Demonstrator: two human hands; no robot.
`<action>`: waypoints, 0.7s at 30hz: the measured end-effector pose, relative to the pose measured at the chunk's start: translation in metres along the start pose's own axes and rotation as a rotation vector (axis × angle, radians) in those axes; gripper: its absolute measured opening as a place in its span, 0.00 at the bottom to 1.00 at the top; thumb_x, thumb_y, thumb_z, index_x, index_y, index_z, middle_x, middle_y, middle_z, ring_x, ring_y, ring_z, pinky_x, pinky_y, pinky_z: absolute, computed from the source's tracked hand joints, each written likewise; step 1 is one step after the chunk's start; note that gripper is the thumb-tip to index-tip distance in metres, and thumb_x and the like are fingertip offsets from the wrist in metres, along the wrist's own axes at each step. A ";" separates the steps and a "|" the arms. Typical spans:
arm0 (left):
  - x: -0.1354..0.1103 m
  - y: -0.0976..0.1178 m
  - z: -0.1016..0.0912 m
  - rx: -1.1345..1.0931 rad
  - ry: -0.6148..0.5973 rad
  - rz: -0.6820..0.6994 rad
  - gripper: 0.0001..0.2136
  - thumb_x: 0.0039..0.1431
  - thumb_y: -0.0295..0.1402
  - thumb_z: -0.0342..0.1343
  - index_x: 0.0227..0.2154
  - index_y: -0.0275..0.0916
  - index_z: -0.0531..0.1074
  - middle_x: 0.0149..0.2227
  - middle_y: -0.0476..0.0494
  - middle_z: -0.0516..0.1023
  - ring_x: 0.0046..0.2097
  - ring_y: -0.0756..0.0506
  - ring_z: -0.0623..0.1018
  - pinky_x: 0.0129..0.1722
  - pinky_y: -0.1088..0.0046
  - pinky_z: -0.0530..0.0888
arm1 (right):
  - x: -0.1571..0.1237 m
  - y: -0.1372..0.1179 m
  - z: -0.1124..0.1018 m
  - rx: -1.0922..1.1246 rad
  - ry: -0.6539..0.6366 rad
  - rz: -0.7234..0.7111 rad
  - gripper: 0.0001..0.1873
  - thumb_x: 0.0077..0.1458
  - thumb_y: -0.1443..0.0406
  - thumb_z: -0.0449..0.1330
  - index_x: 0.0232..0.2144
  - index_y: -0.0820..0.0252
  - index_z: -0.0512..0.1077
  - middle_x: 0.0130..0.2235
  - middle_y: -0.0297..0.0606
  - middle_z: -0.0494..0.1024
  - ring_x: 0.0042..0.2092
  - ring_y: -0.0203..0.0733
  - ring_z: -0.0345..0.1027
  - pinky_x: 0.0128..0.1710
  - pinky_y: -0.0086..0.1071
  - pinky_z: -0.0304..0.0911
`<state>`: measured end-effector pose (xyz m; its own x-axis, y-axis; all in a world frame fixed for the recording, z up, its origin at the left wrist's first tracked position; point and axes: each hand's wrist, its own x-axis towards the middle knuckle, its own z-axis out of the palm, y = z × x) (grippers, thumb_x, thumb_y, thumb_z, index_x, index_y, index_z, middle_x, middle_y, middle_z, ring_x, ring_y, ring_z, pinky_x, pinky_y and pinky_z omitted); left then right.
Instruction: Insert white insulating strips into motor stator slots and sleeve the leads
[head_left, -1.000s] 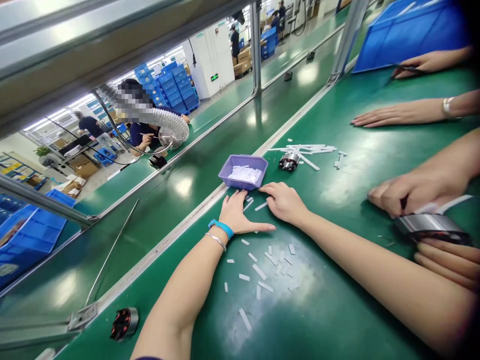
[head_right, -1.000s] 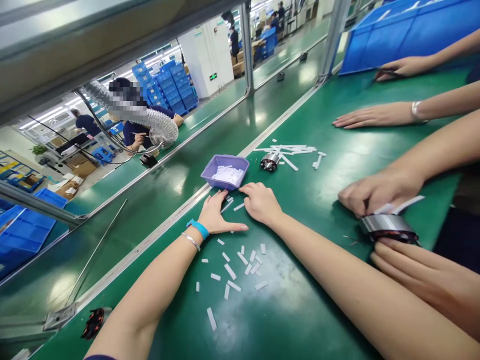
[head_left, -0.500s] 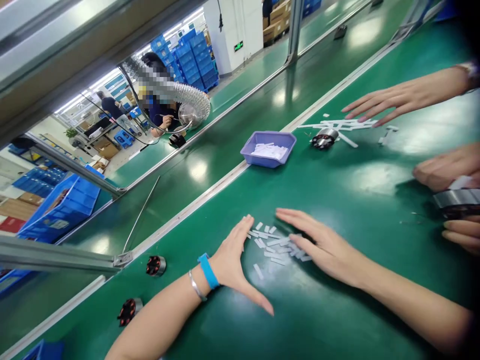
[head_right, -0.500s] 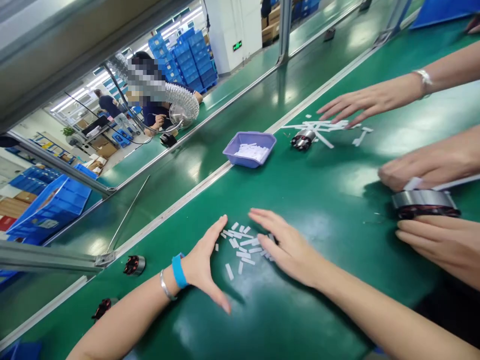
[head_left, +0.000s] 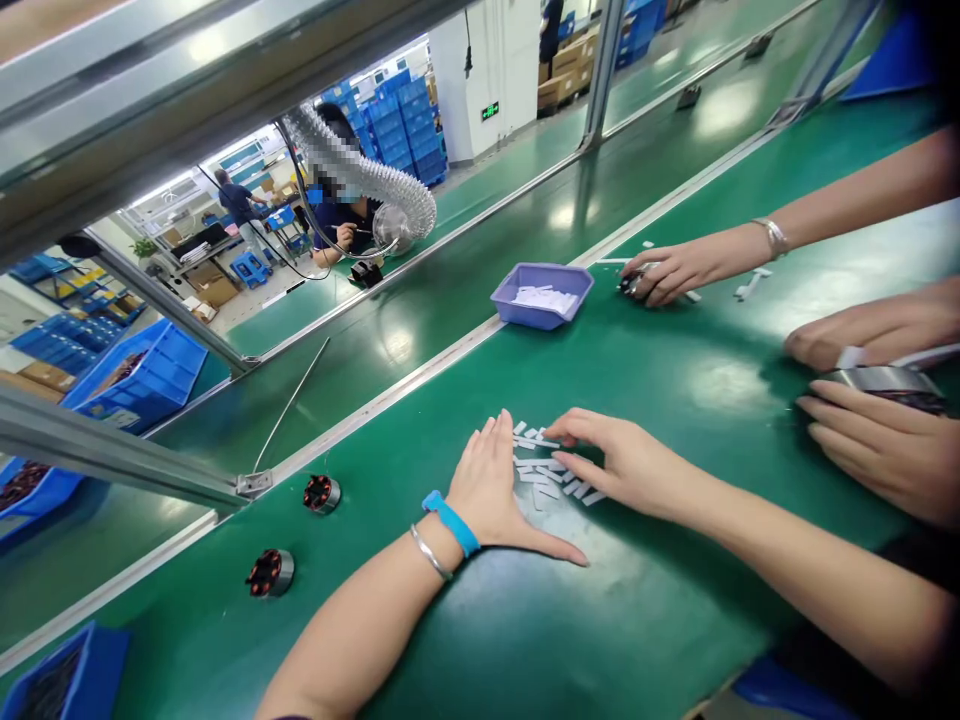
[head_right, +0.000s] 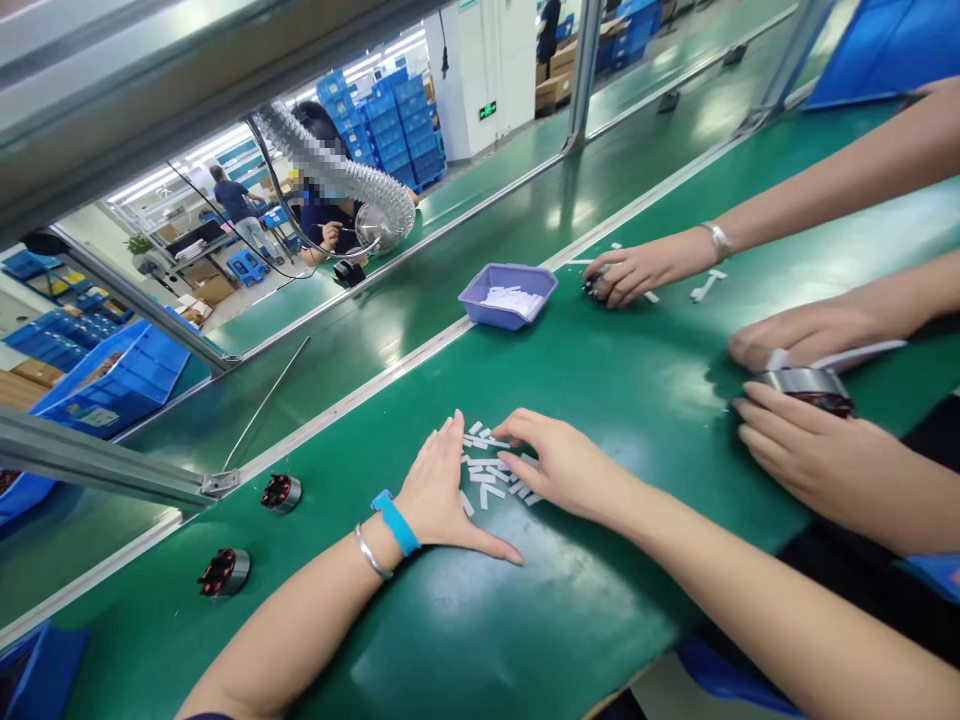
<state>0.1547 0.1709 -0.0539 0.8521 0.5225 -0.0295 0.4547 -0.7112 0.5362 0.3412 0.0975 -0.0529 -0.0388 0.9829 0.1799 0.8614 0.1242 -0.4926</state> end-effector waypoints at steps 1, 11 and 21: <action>-0.003 -0.002 -0.001 -0.015 0.009 0.003 0.73 0.25 0.62 0.68 0.69 0.32 0.32 0.71 0.23 0.41 0.71 0.27 0.46 0.68 0.40 0.49 | 0.008 0.001 -0.006 -0.031 -0.066 -0.010 0.10 0.55 0.68 0.53 0.38 0.58 0.73 0.39 0.43 0.78 0.39 0.44 0.75 0.40 0.36 0.70; -0.010 -0.014 -0.009 -0.151 -0.011 0.033 0.76 0.24 0.58 0.71 0.69 0.33 0.28 0.71 0.24 0.38 0.71 0.27 0.46 0.68 0.41 0.48 | 0.046 -0.011 0.000 -0.224 -0.295 0.016 0.14 0.33 0.77 0.59 0.25 0.56 0.70 0.23 0.34 0.75 0.26 0.42 0.72 0.22 0.29 0.55; -0.002 -0.010 -0.011 -0.136 -0.036 0.011 0.76 0.22 0.61 0.69 0.69 0.32 0.29 0.71 0.24 0.38 0.71 0.27 0.43 0.68 0.42 0.46 | 0.039 0.048 -0.056 -0.163 -0.035 0.179 0.04 0.50 0.70 0.58 0.25 0.58 0.71 0.24 0.32 0.75 0.29 0.36 0.70 0.31 0.29 0.63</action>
<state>0.1458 0.1825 -0.0495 0.8668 0.4960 -0.0521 0.4081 -0.6453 0.6458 0.4094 0.1342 -0.0216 0.1071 0.9917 0.0711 0.9263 -0.0736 -0.3695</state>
